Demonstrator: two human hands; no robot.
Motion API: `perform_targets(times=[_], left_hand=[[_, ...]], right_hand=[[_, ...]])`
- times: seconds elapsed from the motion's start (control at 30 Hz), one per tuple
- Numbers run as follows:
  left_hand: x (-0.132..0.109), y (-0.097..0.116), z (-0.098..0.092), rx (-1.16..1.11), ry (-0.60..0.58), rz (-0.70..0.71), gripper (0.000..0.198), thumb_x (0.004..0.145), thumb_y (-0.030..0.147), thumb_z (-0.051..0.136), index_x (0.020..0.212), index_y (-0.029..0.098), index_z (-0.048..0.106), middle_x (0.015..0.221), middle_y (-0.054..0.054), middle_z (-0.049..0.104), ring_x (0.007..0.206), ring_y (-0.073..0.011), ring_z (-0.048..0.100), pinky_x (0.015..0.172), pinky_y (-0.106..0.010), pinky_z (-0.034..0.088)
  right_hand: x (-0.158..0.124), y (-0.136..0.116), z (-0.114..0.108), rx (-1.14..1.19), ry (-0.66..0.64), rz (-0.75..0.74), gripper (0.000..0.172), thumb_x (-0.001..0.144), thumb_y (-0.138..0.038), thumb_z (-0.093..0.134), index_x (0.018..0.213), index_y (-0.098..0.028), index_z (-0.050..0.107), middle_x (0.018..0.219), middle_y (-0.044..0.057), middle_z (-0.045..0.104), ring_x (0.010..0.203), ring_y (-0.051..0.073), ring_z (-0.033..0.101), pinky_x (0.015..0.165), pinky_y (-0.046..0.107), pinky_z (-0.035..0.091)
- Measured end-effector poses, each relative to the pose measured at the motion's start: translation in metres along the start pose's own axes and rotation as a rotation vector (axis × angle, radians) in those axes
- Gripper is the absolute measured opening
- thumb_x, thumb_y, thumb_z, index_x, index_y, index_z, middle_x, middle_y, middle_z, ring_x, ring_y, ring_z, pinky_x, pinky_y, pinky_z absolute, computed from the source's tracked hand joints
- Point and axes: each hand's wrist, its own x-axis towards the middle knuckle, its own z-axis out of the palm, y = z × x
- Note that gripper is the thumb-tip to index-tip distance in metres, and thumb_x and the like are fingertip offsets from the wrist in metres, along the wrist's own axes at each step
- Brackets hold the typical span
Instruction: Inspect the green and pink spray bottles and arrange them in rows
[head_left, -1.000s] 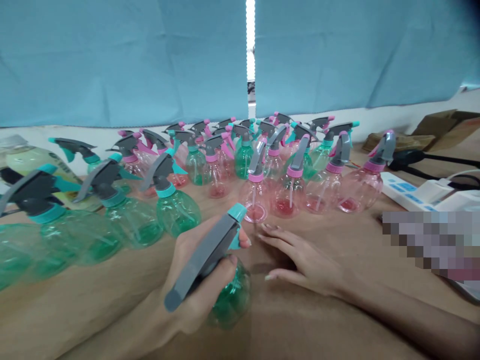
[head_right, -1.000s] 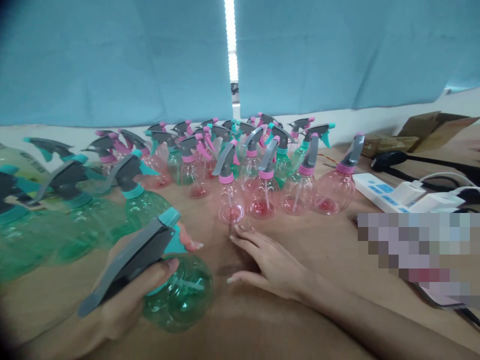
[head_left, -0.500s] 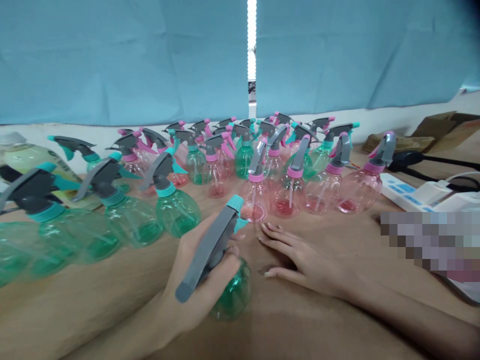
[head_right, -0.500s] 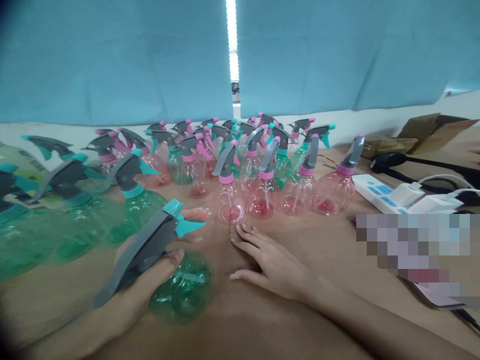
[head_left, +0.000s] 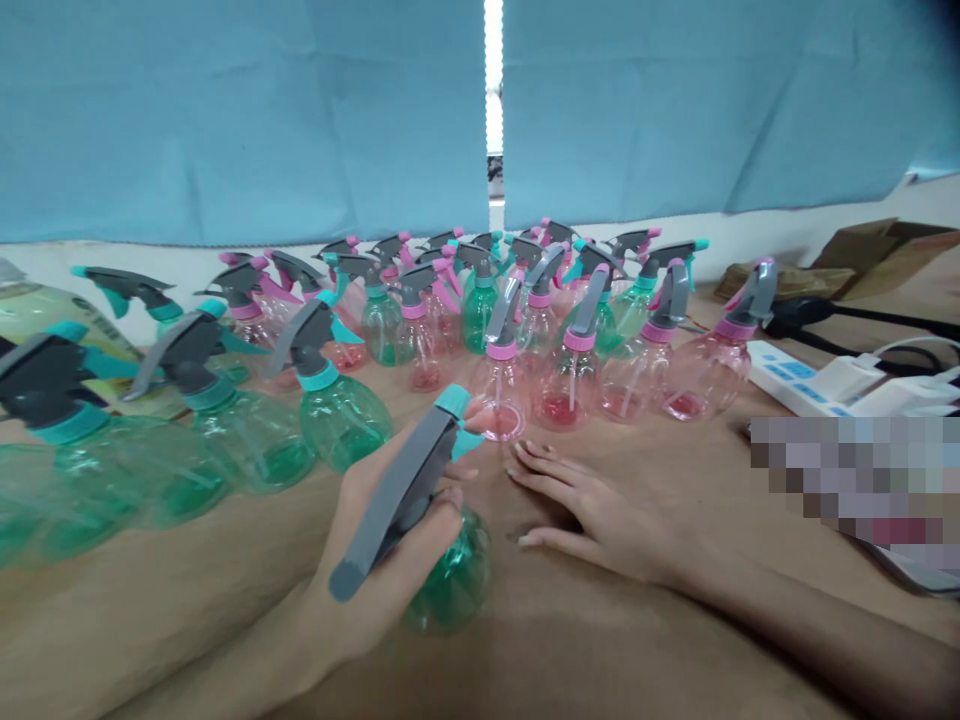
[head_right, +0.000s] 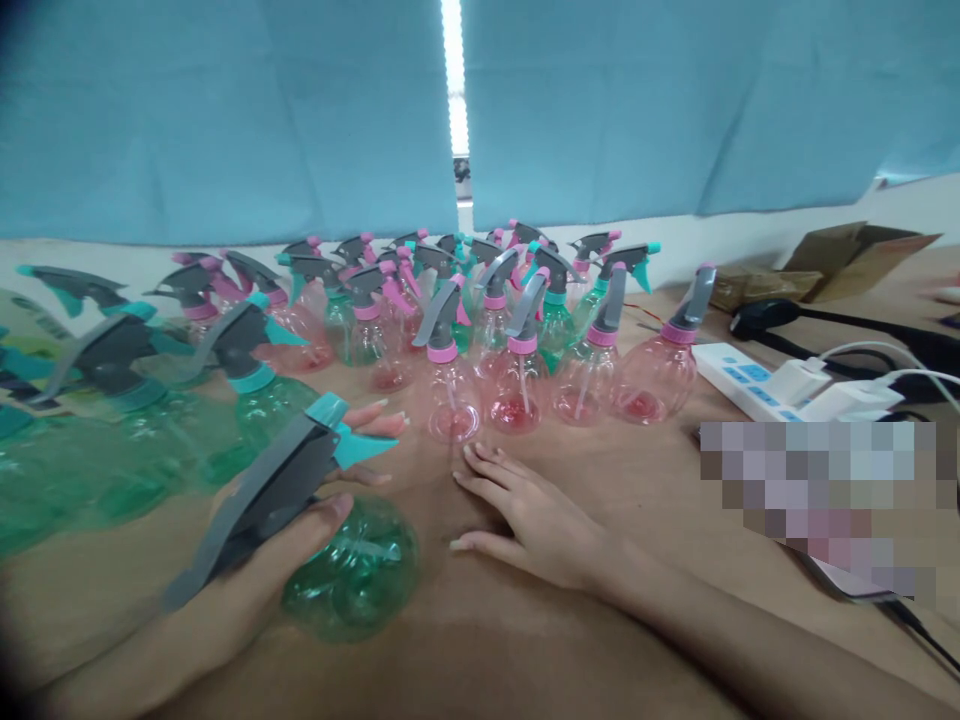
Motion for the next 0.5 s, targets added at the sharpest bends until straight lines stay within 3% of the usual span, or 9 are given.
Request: perform_targets(times=[0.5], left_hand=[[0.0008, 0.0035, -0.0006, 0.012, 0.003, -0.003, 0.032, 0.071, 0.024, 0.056, 0.102, 0.023, 0.06, 0.083, -0.001, 0.069, 0.068, -0.0188, 0.065, 0.066, -0.032, 0.056]], right_hand=[[-0.0016, -0.0001, 0.0, 0.016, 0.023, -0.005, 0.069, 0.092, -0.054, 0.051, 0.15, -0.023, 0.029, 0.155, 0.008, 0.03, 0.144, 0.026, 0.024, 0.116, 0.049, 0.027]])
